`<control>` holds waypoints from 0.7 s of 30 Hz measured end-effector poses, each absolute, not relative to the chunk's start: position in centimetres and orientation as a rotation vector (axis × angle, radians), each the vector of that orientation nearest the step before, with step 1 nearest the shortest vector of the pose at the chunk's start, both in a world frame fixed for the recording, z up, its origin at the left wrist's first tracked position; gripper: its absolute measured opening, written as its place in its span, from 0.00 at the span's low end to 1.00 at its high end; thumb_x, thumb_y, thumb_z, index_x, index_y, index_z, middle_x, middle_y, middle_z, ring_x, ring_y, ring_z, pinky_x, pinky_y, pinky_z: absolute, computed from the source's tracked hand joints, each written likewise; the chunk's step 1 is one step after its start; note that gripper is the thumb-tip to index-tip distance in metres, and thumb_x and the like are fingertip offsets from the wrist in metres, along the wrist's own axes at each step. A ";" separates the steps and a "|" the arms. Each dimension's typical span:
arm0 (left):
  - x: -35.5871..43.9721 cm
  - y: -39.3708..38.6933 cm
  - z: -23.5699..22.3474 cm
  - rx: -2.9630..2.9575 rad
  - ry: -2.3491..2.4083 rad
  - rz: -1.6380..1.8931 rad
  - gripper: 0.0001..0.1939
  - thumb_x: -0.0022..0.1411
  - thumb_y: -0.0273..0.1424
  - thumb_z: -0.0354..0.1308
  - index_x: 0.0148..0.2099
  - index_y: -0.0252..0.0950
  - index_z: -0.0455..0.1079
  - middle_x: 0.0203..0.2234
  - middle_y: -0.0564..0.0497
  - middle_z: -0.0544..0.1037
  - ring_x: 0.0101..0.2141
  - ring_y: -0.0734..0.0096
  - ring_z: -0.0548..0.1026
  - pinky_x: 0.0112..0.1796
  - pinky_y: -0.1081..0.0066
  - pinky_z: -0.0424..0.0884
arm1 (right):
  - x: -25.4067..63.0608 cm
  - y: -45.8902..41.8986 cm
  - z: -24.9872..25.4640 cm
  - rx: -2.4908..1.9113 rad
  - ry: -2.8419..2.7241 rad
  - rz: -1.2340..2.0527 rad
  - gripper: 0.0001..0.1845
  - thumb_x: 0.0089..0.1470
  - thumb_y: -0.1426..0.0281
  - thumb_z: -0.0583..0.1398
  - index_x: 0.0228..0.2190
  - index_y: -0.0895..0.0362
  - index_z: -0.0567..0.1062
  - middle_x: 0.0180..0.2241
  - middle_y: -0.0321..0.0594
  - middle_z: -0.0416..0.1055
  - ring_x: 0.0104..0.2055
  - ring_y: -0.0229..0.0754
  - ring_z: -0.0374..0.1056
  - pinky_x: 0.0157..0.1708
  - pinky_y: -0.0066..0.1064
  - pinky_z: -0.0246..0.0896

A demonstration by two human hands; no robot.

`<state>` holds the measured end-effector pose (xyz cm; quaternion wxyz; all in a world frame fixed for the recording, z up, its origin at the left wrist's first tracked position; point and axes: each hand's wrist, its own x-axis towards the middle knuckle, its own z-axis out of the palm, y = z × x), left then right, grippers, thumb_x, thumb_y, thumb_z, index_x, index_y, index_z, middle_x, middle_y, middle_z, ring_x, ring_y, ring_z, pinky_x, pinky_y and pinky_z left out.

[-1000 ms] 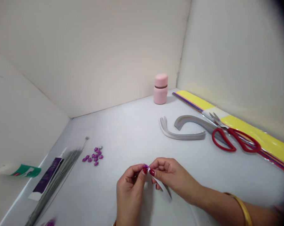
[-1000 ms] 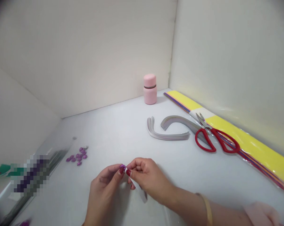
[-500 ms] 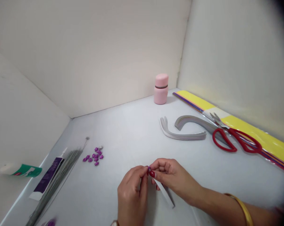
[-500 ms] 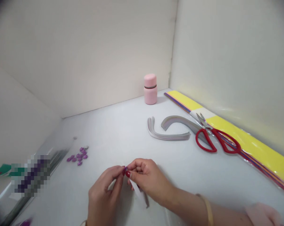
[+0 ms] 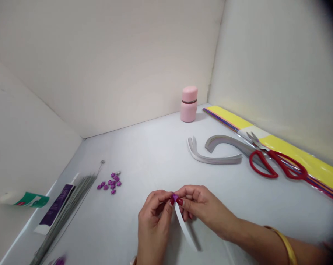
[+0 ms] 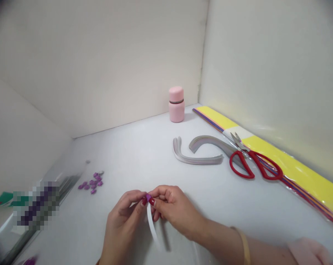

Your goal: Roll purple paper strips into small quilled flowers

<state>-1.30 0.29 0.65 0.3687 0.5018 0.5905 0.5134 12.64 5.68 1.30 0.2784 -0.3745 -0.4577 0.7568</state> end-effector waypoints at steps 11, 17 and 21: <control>-1.9 1.0 1.6 1.010 1.373 1.177 0.06 0.54 0.32 0.59 0.30 0.35 0.75 0.25 0.50 0.76 0.30 0.70 0.72 0.33 0.74 0.65 | 12.8 5.7 1.1 -0.986 -1.200 2.093 0.17 0.42 0.59 0.65 0.24 0.61 0.70 0.15 0.30 0.65 0.16 0.28 0.57 0.18 0.21 0.47; -1.9 1.1 1.5 0.740 1.152 1.160 0.05 0.53 0.30 0.61 0.32 0.33 0.74 0.22 0.51 0.77 0.26 0.73 0.72 0.32 0.72 0.66 | 13.1 6.1 1.2 -0.821 -1.133 2.283 0.16 0.44 0.61 0.64 0.25 0.62 0.69 0.19 0.34 0.68 0.19 0.30 0.61 0.20 0.22 0.51; -1.3 0.9 1.6 0.705 1.047 1.170 0.05 0.57 0.29 0.57 0.31 0.33 0.71 0.13 0.56 0.70 0.18 0.75 0.70 0.26 0.73 0.64 | 13.2 5.8 1.3 -0.755 -1.121 2.346 0.15 0.48 0.61 0.61 0.28 0.60 0.67 0.24 0.39 0.73 0.22 0.34 0.67 0.24 0.23 0.55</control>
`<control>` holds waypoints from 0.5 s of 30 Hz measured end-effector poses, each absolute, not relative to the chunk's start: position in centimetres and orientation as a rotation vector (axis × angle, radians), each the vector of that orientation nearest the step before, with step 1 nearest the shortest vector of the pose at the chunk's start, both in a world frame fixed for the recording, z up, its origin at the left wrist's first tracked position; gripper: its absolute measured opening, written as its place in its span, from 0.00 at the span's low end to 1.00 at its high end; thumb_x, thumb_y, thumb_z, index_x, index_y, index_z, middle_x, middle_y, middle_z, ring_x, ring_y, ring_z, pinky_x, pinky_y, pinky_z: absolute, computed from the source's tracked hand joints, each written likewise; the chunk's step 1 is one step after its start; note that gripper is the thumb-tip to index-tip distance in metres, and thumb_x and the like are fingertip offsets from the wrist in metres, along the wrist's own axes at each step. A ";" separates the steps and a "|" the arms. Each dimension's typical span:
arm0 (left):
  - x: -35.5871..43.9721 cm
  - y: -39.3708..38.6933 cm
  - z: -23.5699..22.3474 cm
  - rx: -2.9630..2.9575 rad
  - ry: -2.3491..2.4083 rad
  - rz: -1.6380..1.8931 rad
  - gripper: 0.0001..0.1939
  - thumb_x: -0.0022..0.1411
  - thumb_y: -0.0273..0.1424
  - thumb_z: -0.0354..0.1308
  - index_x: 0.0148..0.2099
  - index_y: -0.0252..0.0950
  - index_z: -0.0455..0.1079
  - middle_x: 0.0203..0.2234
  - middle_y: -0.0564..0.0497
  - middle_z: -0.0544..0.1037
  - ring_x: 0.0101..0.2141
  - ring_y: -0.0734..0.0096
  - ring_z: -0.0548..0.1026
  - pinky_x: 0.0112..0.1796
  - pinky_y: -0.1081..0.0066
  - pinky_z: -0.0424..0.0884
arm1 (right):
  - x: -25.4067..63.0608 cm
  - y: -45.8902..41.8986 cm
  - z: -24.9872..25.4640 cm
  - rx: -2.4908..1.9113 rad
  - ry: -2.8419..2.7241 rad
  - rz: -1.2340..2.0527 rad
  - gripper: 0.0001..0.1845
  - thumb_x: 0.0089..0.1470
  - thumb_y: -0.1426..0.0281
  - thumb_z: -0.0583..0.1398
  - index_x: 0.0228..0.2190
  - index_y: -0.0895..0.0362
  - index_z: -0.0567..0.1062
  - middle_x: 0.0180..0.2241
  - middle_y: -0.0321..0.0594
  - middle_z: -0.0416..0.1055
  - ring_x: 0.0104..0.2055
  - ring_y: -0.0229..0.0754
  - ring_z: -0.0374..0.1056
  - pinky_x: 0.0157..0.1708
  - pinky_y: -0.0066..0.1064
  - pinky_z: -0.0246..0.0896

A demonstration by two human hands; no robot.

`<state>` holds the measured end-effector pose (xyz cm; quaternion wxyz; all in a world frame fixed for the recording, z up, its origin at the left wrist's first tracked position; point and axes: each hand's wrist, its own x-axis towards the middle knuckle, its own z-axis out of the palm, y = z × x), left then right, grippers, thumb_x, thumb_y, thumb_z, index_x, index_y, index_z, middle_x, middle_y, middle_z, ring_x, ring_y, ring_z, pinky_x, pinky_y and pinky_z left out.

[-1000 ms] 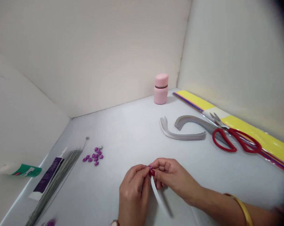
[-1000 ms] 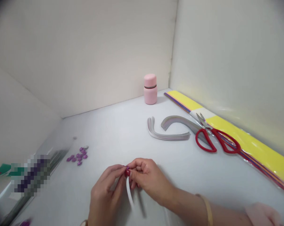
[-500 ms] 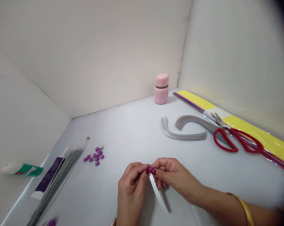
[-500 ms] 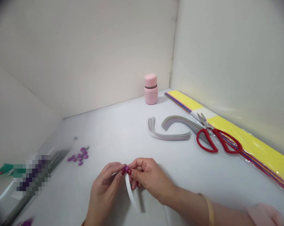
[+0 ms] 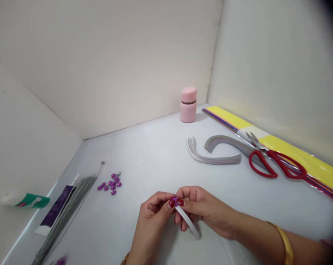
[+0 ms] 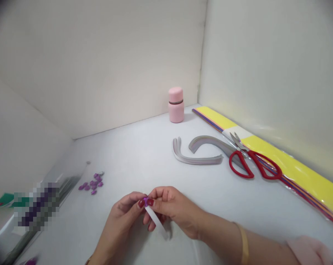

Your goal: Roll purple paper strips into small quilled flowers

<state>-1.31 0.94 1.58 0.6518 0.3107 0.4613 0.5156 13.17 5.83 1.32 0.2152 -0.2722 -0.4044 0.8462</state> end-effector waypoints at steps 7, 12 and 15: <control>-1.2 0.9 1.3 0.741 0.951 1.159 0.06 0.62 0.29 0.51 0.34 0.34 0.67 0.14 0.51 0.75 0.19 0.70 0.73 0.27 0.69 0.65 | 12.7 5.4 1.3 -0.802 -1.171 2.264 0.15 0.50 0.59 0.58 0.28 0.58 0.63 0.16 0.30 0.66 0.16 0.30 0.63 0.16 0.19 0.48; -1.7 1.1 0.4 0.838 1.280 1.174 0.07 0.53 0.32 0.61 0.30 0.31 0.71 0.18 0.49 0.77 0.23 0.69 0.73 0.29 0.70 0.65 | 12.4 5.4 0.7 -0.910 -1.301 2.149 0.12 0.53 0.62 0.56 0.28 0.57 0.63 0.16 0.27 0.63 0.15 0.28 0.60 0.16 0.19 0.48; -1.7 1.2 -0.1 0.786 1.374 1.253 0.09 0.47 0.33 0.64 0.26 0.32 0.73 0.19 0.49 0.77 0.23 0.71 0.71 0.28 0.73 0.65 | 12.4 5.3 0.3 -0.932 -1.325 2.132 0.11 0.53 0.63 0.56 0.28 0.57 0.63 0.17 0.27 0.63 0.15 0.28 0.59 0.16 0.20 0.49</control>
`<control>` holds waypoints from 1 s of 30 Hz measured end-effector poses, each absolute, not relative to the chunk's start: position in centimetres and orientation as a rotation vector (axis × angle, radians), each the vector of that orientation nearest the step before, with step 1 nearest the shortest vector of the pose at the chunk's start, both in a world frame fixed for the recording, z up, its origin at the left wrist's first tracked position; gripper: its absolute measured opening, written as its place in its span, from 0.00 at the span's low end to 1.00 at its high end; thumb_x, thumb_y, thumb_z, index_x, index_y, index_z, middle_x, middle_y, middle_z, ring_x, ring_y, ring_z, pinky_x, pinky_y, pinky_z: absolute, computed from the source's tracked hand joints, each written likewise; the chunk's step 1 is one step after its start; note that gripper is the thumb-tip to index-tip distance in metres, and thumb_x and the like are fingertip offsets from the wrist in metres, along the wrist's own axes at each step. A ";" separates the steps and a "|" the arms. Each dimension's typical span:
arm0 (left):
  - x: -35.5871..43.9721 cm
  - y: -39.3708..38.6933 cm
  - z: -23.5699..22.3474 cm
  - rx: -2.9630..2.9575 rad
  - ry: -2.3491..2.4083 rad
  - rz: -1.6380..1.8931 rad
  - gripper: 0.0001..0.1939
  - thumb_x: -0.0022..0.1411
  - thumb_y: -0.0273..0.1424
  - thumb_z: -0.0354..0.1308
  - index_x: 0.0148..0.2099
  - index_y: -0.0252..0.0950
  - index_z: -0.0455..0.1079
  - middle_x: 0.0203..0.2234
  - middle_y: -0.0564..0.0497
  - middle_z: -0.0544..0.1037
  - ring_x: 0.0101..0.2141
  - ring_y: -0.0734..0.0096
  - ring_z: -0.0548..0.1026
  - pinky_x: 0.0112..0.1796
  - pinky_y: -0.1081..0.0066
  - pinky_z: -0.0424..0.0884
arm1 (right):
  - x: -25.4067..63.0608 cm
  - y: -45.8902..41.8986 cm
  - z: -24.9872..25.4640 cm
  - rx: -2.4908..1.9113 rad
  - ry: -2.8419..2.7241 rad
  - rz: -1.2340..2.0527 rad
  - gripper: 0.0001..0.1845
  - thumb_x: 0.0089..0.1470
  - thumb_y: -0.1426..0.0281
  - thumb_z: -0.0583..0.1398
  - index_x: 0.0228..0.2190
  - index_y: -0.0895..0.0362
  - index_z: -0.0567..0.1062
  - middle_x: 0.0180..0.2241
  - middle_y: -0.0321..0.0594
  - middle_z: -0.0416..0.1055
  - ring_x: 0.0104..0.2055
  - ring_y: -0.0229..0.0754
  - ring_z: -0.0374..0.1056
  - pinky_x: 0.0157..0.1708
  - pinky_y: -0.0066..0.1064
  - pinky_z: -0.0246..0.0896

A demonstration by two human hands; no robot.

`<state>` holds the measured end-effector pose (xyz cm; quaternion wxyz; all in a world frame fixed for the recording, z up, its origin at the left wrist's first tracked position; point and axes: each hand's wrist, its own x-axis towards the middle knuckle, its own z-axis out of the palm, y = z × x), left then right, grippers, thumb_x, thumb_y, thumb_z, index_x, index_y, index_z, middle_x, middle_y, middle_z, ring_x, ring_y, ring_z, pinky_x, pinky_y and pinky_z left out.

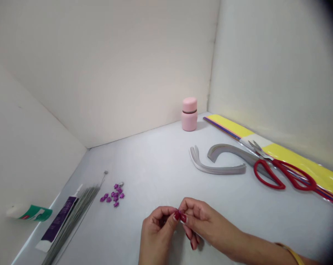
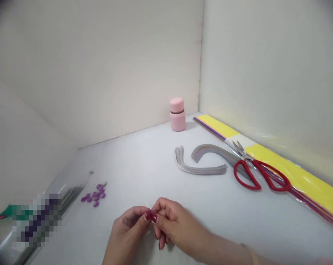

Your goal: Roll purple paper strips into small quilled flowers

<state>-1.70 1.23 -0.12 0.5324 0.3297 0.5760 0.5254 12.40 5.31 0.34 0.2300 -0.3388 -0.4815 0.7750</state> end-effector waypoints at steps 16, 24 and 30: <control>-1.7 1.3 0.6 0.652 1.356 1.260 0.14 0.45 0.37 0.65 0.32 0.32 0.74 0.21 0.50 0.76 0.24 0.73 0.70 0.28 0.75 0.65 | 12.5 5.7 0.5 -1.017 -1.371 2.013 0.08 0.50 0.67 0.57 0.26 0.59 0.66 0.16 0.29 0.64 0.16 0.29 0.62 0.17 0.19 0.51; -1.5 1.0 0.7 0.725 1.426 1.307 0.08 0.45 0.34 0.65 0.26 0.33 0.74 0.19 0.51 0.76 0.23 0.73 0.69 0.27 0.75 0.65 | 12.6 5.5 0.5 -1.070 -1.372 2.018 0.12 0.48 0.63 0.60 0.26 0.59 0.67 0.16 0.29 0.65 0.16 0.30 0.62 0.16 0.20 0.49; -1.0 0.5 0.4 0.950 1.566 1.381 0.05 0.49 0.33 0.62 0.28 0.35 0.73 0.22 0.50 0.78 0.26 0.69 0.73 0.29 0.73 0.67 | 12.6 5.6 0.7 -1.076 -1.317 2.068 0.17 0.45 0.57 0.61 0.25 0.60 0.68 0.17 0.32 0.68 0.15 0.31 0.62 0.15 0.21 0.48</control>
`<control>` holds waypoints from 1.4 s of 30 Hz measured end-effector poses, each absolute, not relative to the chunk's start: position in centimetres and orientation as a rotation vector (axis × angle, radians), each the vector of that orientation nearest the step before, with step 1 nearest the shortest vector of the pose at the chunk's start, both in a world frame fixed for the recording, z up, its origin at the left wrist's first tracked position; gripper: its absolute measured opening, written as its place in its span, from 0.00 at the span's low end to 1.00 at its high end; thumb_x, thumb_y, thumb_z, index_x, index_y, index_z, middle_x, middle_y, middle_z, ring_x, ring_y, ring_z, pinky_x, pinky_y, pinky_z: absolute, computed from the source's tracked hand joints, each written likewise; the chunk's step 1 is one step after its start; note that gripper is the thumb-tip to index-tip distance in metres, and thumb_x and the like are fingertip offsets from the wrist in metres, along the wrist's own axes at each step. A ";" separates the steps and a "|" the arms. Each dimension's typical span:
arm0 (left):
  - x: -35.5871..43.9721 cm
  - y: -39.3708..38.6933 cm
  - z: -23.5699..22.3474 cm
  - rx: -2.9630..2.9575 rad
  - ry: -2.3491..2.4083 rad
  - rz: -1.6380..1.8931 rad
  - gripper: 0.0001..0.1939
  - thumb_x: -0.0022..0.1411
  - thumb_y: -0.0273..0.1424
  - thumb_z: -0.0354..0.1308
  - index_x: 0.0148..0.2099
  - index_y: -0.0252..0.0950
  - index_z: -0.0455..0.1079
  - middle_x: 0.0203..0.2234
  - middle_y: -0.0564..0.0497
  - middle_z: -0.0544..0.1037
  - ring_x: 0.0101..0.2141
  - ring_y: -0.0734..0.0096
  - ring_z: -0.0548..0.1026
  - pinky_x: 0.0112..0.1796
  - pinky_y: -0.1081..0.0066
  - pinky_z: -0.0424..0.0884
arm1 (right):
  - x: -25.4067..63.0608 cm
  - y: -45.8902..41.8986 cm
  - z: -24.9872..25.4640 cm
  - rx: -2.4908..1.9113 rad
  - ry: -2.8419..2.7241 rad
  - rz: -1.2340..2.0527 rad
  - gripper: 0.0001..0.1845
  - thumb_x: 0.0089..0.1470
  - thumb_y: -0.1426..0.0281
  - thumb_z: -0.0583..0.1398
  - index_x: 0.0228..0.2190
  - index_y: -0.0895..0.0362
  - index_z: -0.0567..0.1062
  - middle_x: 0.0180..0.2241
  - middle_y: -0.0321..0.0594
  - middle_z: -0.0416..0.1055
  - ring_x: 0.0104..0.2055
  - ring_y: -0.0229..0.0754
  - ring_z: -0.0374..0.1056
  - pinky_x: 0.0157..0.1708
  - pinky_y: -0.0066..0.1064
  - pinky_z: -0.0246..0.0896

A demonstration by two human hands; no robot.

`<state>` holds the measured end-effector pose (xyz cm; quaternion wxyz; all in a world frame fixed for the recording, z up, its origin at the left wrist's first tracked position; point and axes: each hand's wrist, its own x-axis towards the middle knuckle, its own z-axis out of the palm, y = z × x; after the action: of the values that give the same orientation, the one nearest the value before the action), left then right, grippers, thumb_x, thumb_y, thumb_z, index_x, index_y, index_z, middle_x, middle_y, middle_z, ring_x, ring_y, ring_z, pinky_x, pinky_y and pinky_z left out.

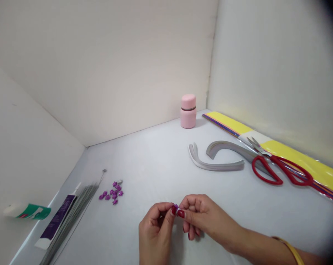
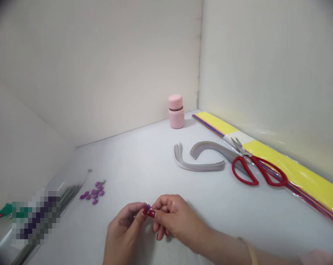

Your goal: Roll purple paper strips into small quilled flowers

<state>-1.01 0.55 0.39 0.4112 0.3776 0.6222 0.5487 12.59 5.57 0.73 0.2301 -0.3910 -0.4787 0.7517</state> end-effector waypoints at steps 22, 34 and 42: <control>-0.8 0.3 0.4 1.657 1.594 1.537 0.12 0.53 0.20 0.55 0.32 0.40 0.77 0.27 0.47 0.78 0.29 0.66 0.75 0.31 0.73 0.68 | 12.5 5.6 1.0 -1.025 -1.182 2.083 0.17 0.44 0.58 0.62 0.25 0.61 0.68 0.17 0.32 0.68 0.15 0.29 0.60 0.16 0.21 0.46; -0.9 0.6 0.3 1.047 1.457 1.478 0.03 0.49 0.30 0.63 0.29 0.36 0.76 0.26 0.49 0.75 0.29 0.69 0.73 0.31 0.75 0.69 | 12.5 5.6 1.3 -1.028 -1.211 2.043 0.18 0.44 0.57 0.62 0.25 0.61 0.69 0.19 0.35 0.70 0.16 0.30 0.61 0.17 0.21 0.46; -0.5 0.8 0.3 0.809 1.466 1.434 0.06 0.45 0.31 0.65 0.26 0.34 0.75 0.22 0.49 0.78 0.26 0.69 0.73 0.29 0.73 0.68 | 12.4 5.6 1.4 -1.062 -1.308 2.010 0.14 0.44 0.61 0.62 0.24 0.60 0.70 0.19 0.33 0.69 0.17 0.31 0.61 0.18 0.22 0.47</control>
<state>-0.51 0.84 0.27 0.4517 0.3273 0.5932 0.5804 12.44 5.62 1.40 0.2567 -0.3916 -0.4819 0.7407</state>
